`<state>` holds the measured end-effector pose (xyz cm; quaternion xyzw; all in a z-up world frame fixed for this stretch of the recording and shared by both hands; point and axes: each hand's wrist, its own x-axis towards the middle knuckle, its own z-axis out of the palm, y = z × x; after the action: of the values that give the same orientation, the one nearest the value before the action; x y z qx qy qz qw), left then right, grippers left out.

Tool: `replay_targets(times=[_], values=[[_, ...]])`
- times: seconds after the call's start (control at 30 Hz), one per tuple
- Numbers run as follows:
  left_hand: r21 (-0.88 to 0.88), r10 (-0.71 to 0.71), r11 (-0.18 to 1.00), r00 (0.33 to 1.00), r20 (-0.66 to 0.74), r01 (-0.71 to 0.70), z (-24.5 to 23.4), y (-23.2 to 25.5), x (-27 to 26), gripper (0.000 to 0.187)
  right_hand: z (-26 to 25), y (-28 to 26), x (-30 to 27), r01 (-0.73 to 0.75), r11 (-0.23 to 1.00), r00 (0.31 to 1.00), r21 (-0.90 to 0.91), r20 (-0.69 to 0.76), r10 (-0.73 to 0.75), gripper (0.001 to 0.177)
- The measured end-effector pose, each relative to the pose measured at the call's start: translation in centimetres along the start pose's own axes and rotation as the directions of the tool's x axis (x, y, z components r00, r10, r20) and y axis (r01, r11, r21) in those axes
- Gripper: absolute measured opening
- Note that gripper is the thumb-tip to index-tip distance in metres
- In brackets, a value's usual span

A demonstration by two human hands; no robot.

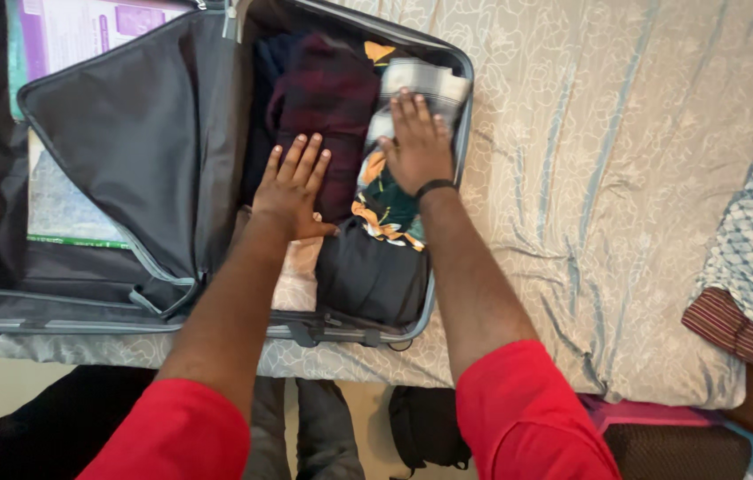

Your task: The person folds a shirt and places it into an open suitcase on a bed, arranging it among other packed clothes.

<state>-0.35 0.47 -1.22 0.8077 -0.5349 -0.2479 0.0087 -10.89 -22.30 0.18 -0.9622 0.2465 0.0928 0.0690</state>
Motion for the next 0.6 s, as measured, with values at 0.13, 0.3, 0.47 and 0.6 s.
replay_targets(times=[0.13, 0.3, 0.47, 0.6], values=[[-0.004, 0.001, 1.0, 1.0, -0.003, -0.001, -0.6, 0.0, -0.2, 0.138, -0.7, 1.7, 1.3, -0.101, 0.995, 0.992, 0.017, 0.076, 0.099, 0.073], [0.006, -0.002, 1.0, 1.0, 0.025, 0.002, -0.4, 0.0, 0.0, 0.136, -0.5, 2.2, 1.4, -0.128, 0.981, 0.991, 0.149, -0.005, 0.13, 0.07], [0.029, -0.009, 1.0, 0.999, 0.039, 0.008, -0.5, 0.1, 0.2, 0.136, 0.8, 1.3, -4.1, -0.036, 0.917, 0.915, 0.398, -0.356, 0.191, 0.059], [0.031, -0.02, 0.999, 0.999, 0.047, 0.019, -0.5, 0.1, 0.1, 0.139, 1.2, -1.7, -9.7, -0.102, 0.949, 0.94, 0.299, -0.285, 0.19, 0.077]])
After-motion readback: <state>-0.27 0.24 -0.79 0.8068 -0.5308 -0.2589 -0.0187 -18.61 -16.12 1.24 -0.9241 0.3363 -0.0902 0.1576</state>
